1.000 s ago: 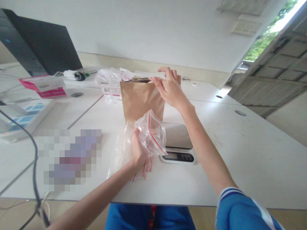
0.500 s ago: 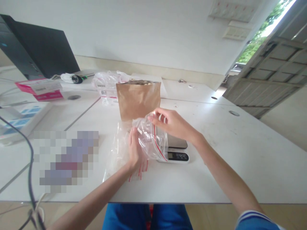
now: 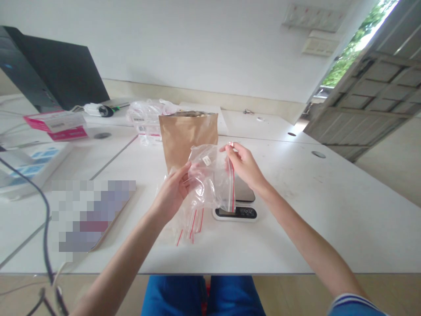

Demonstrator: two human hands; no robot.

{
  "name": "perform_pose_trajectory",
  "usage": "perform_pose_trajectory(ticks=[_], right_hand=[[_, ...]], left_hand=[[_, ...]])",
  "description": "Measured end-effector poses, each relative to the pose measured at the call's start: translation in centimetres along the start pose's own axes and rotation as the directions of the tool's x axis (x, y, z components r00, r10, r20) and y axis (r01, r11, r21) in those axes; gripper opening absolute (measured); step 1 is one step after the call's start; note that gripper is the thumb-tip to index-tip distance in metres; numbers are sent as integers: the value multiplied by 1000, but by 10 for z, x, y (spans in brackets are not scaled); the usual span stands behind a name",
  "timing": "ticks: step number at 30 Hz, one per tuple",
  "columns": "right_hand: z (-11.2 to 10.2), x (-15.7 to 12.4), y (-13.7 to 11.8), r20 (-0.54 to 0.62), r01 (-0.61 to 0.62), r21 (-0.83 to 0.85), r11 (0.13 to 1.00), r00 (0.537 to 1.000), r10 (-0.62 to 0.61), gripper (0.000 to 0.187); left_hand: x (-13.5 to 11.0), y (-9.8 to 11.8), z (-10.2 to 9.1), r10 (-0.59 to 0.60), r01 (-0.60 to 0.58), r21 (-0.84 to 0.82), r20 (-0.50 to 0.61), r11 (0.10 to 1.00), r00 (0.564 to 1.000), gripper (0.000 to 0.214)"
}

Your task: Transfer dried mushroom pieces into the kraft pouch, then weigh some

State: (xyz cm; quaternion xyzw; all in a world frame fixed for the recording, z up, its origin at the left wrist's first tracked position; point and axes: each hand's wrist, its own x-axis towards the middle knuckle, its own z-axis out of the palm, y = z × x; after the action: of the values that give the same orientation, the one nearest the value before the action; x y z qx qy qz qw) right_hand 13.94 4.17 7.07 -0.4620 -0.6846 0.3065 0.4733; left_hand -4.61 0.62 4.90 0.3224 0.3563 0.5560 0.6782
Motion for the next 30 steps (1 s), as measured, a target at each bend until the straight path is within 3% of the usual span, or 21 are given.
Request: perform_pose_trajectory(ticks=[4,8,9,11,13,14,15,17,19,21,23,26,30], right_hand=[[17,-4,5,59,-9,-12,1000,998,10,34],[17,-16,4,231,-55,-108,993,970,79,32],[13,-22,4,253,-42,-179,983,963,87,31],[-2,-36,2,306,4,-347,938,946,110,30],[-19,-53,1,377,49,-501,864,911,167,29],[-27,-62,0,406,66,-561,825,890,205,28],[-34,-70,-1,423,73,-612,788,872,247,28],[-43,-84,-2,415,65,-688,723,852,319,30],[-47,-96,0,386,52,-738,673,850,358,36],[-48,-103,3,370,63,-760,646,860,351,40],[-46,-108,6,374,92,-769,632,867,329,41],[-44,-113,9,409,155,-794,588,852,326,41],[-43,-116,3,468,227,-831,508,779,418,48]], left_hand=[[-14,13,-8,256,-228,419,-12,879,967,24],[-14,21,-41,336,-237,653,-29,720,941,46],[-12,22,-51,368,-218,750,-36,625,929,51],[-10,22,-69,558,-232,915,10,330,830,59],[-10,24,-77,676,-318,948,226,13,701,60],[-12,25,-76,679,-363,925,339,-114,651,56],[-13,25,-73,644,-404,891,436,-209,628,50],[-14,22,-63,507,-474,819,574,-325,643,39],[-12,11,-57,313,-519,763,637,-386,704,39],[-6,-7,-60,129,-530,735,628,-423,767,47],[1,-26,-71,16,-531,718,601,-450,799,55],[7,-45,-91,-29,-529,699,590,-481,807,59],[3,-49,-100,10,-544,664,639,-513,770,58]])
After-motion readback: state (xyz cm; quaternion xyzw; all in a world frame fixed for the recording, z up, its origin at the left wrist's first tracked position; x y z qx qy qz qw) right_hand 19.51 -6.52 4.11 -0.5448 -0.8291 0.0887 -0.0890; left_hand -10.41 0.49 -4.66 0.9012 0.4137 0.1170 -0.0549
